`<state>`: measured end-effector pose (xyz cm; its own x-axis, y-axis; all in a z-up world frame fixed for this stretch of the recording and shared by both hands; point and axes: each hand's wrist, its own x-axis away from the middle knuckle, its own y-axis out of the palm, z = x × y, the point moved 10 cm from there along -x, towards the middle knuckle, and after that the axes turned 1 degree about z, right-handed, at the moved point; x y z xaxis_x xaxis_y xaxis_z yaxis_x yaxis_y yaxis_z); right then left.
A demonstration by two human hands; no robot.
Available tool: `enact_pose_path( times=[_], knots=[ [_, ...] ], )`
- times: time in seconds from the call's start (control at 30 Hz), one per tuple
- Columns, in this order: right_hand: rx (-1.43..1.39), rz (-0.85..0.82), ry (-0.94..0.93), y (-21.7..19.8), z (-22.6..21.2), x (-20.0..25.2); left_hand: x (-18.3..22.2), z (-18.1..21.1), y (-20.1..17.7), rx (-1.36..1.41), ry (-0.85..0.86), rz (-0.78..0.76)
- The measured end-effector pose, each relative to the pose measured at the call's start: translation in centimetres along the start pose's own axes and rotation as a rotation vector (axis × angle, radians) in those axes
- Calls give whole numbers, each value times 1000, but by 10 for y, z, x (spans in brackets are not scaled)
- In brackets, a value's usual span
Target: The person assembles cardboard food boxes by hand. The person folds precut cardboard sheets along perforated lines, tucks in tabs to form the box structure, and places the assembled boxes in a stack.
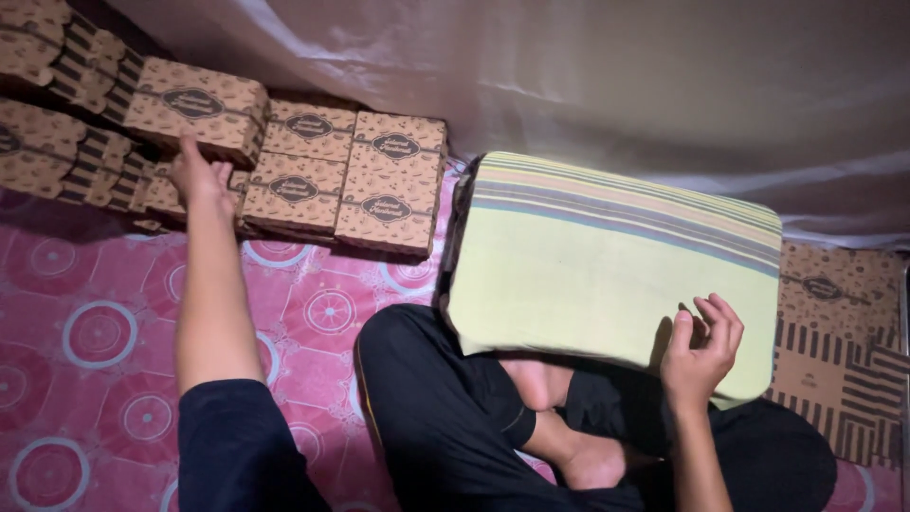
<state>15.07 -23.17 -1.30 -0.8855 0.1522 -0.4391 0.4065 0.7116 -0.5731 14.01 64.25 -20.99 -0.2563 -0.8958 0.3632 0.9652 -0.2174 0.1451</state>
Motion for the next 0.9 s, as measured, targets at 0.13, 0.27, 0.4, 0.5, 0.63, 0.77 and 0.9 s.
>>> enact_pose_path(
  times=[0.13,0.27,0.4,0.5,0.63,0.77,0.9],
  knots=[
    [-7,-3,-15,3,-4,0,1,10,6,-37,-3,16],
    [9,6,-7,3,-6,1,5,13,8,-94,-38,67],
    [37,0,7,3,-9,1,-9,-3,5,-42,-87,98],
    [44,-5,3,3,-8,2,-30,-9,4,-44,-17,85],
    [51,4,-28,3,-7,2,-48,-17,-7,69,55,114],
    [73,15,-55,3,-10,2,-42,2,3,-91,332,65],
    [12,37,-57,2,5,2,57,31,24,-607,684,69]
  ],
)
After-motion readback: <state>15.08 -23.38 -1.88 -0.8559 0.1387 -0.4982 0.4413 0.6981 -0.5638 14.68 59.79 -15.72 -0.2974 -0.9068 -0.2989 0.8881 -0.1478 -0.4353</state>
